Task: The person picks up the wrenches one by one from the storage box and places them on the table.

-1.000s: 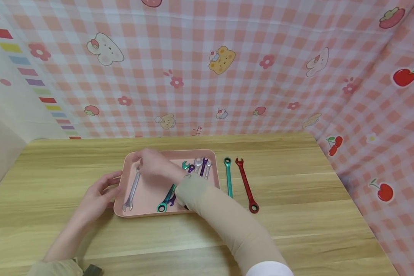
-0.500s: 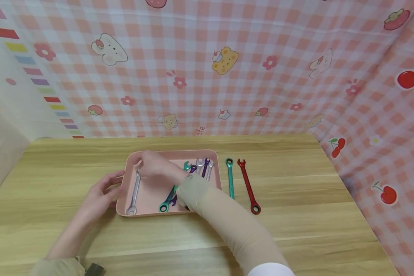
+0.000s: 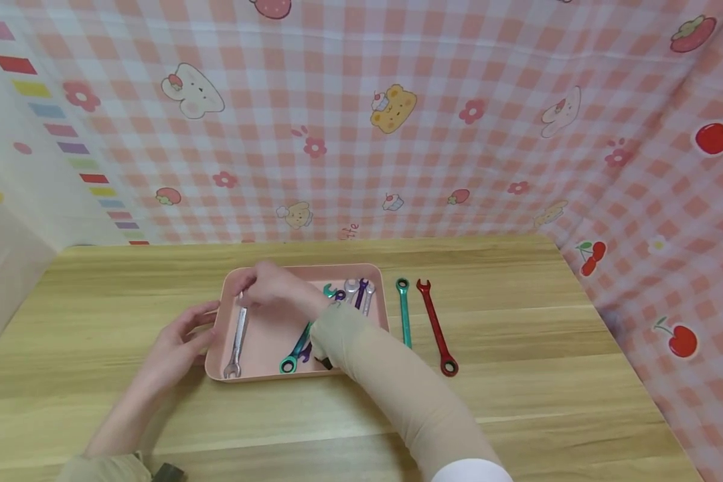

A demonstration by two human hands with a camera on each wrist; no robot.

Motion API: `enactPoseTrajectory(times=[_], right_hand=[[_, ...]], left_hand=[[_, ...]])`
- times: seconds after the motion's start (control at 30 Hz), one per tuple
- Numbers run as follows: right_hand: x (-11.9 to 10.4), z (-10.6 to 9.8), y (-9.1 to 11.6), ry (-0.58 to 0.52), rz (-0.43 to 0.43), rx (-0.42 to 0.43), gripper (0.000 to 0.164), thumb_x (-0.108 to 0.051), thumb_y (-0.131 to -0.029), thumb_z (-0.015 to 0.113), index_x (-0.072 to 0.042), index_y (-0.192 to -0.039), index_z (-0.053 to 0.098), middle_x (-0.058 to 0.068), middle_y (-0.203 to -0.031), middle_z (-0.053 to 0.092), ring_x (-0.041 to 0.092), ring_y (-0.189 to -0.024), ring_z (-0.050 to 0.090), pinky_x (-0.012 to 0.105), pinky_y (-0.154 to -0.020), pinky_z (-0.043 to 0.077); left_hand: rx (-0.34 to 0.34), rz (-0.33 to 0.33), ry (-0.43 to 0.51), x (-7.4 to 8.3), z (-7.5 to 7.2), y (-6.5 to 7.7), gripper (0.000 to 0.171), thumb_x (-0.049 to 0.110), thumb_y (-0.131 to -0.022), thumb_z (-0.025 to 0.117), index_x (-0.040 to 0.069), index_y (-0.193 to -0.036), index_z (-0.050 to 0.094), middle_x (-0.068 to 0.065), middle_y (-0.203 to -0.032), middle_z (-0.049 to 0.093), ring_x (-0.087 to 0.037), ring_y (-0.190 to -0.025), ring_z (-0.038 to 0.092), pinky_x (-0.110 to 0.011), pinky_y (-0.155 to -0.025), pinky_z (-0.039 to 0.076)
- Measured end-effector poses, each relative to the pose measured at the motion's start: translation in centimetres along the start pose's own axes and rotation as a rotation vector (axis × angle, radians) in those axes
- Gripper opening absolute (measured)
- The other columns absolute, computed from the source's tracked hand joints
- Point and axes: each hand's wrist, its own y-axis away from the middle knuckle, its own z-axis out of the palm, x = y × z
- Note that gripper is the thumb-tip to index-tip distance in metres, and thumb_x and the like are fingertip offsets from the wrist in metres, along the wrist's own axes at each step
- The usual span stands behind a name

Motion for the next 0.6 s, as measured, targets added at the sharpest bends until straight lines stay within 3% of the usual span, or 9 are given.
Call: enactPoseTrajectory(times=[0.13,0.37,0.6], right_hand=[[-0.5,-0.1,0.5,-0.039,-0.014,-0.006,0.024,-0.001,-0.096,0.071,0.001,-0.119,0.075,0.006,-0.1,0.07,0.007,-0.075,0.057,0.017,-0.067,0.052],[-1.9,-0.7,1.9,-0.096,-0.077,-0.06,0.026,0.003,-0.099,0.065,0.002,-0.125,0.072,0.021,-0.128,0.072,0.011,-0.091,0.066,0.028,-0.088,0.064],[-1.8,-2.3,4.3,-0.166,-0.149,-0.046,0.03,-0.002,-0.101,0.064,0.001,-0.131,0.07,0.021,-0.132,0.071,0.015,-0.105,0.068,0.026,-0.095,0.061]], left_hand=[[-0.005,0.0,-0.007,0.0,-0.1,0.0,0.057,0.01,-0.109,0.049,0.007,-0.163,0.032,-0.026,-0.161,0.042,-0.038,-0.138,0.056,-0.021,-0.087,0.058],[0.004,0.007,-0.036,-0.1,-0.2,-0.1,0.058,0.011,-0.108,0.05,0.007,-0.163,0.032,-0.026,-0.161,0.043,-0.037,-0.137,0.056,-0.022,-0.086,0.058],[0.001,0.015,-0.024,-0.2,0.0,-0.2,0.058,0.008,-0.108,0.05,0.005,-0.163,0.032,-0.029,-0.161,0.042,-0.035,-0.135,0.059,-0.022,-0.083,0.059]])
